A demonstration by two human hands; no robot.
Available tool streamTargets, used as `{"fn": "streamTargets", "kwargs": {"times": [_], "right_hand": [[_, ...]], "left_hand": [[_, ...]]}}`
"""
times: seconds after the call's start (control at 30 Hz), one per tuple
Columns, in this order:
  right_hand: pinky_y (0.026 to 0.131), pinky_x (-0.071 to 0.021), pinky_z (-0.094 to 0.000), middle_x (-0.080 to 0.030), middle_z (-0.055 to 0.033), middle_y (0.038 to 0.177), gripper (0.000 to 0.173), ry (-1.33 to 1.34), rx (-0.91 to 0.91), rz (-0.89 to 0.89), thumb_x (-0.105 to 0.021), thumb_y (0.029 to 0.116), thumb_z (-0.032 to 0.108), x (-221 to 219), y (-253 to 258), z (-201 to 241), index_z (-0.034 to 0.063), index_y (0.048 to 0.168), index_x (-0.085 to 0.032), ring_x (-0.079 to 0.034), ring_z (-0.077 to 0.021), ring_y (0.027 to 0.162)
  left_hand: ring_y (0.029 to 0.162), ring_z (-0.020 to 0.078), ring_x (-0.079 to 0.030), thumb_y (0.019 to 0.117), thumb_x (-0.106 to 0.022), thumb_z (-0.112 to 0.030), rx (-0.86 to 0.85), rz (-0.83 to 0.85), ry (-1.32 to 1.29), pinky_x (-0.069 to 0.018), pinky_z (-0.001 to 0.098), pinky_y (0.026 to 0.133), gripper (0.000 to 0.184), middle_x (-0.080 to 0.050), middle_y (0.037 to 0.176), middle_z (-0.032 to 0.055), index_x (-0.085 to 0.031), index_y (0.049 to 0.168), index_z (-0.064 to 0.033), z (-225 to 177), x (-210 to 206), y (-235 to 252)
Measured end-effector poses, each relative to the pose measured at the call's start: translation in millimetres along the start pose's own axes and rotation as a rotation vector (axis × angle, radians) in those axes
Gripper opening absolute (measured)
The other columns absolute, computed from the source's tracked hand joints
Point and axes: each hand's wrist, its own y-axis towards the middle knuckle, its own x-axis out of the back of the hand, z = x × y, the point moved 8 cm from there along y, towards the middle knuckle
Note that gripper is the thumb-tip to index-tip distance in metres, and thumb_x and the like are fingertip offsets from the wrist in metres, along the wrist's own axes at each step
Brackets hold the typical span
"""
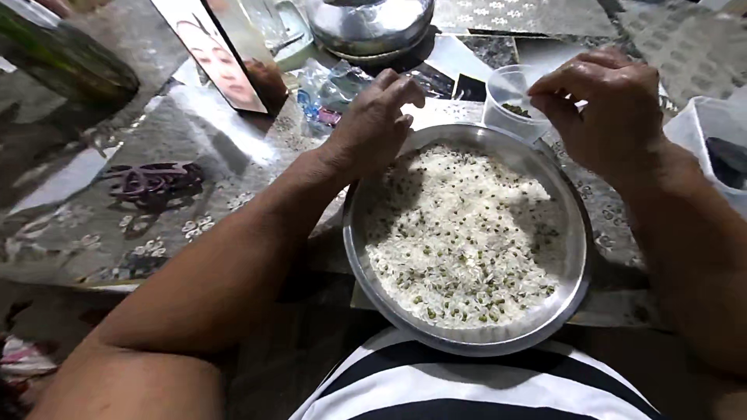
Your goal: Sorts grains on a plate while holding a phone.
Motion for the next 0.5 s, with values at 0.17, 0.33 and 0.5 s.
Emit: {"fn": "streamTargets", "kwargs": {"times": [0.17,0.33,0.5], "right_hand": [[0.107,-0.047,-0.0523,-0.061,-0.0163,0.141,0.043,0.255,0.085,0.437,-0.059,0.1019,0.034,-57.3,-5.1,52.1,0.0076,0.136,-0.065,-0.059,-0.0338,0.129],[0.096,-0.0505,-0.0536,-0.064,-0.0133,0.129,0.048,0.305,0.151,0.743,-0.069,0.0942,0.044,-75.7,-24.0,76.0,0.0143,0.132,-0.066,-0.059,-0.0347,0.119],[0.089,-0.0572,-0.0343,-0.07,0.0018,0.114,0.02,0.331,0.318,0.569,-0.06,0.0956,0.026,-37.5,-44.1,88.0,0.0204,0.108,-0.075,-0.067,-0.0153,0.106]], "left_hand": [[0.108,0.032,-0.067,0.1045,-0.047,-0.007,-0.064,0.067,-0.019,-0.0518,0.048,0.098,0.028,-0.067,0.116,0.0207,-0.061,0.127,0.0023,-7.8,-11.6,-2.9],[0.1,0.0226,-0.067,0.1052,-0.044,-0.008,-0.123,0.036,-0.041,-0.0533,0.039,0.092,0.027,-0.068,0.111,0.0158,-0.061,0.125,0.0004,-8.2,-10.1,-2.3],[0.101,0.0284,-0.067,0.1041,-0.045,-0.008,-0.145,0.031,-0.01,-0.0528,0.0433,0.092,0.027,-0.067,0.112,0.0188,-0.063,0.122,0.0006,-12.7,-9.3,-3.6]]}}
